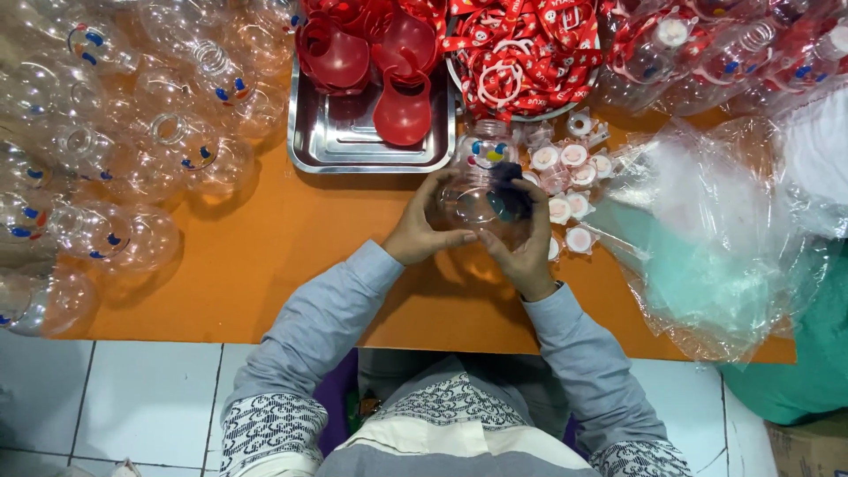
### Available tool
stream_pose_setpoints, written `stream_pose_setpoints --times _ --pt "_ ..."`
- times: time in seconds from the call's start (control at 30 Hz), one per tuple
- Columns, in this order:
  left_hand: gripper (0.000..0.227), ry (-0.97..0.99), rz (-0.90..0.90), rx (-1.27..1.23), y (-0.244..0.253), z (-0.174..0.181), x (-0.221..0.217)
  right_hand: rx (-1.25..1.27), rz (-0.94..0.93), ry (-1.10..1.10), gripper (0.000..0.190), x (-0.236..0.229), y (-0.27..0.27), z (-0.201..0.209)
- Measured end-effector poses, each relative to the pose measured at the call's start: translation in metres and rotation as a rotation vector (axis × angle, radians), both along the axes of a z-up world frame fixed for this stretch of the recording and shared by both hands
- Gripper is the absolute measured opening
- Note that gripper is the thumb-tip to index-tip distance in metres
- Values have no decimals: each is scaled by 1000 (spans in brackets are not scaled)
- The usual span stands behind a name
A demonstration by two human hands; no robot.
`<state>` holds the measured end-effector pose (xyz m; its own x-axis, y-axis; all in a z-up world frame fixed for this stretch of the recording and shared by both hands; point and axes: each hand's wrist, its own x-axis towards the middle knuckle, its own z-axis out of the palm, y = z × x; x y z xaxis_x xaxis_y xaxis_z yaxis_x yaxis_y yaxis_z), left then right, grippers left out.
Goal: Assembling plastic bottles by wiping them with a cloth and inserting red plastic components.
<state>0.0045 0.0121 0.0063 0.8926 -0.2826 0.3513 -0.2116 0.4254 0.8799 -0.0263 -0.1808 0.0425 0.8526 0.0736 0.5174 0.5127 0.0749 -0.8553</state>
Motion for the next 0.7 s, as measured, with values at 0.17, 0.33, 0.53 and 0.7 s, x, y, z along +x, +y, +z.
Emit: stream_pose_setpoints --times 0.17,0.33,0.53,0.7 --pt "85 55 -69 -56 1 -1 0 -90 -34 -58 79 -4 3 -6" --pt "79 98 -88 -70 -3 -2 0 106 100 51 93 -1 8 -21" --pt "110 -255 231 345 -5 16 -11 255 282 276 101 -2 8 -39" --pt "113 -298 405 354 -13 19 -16 623 590 569 65 -2 16 1"
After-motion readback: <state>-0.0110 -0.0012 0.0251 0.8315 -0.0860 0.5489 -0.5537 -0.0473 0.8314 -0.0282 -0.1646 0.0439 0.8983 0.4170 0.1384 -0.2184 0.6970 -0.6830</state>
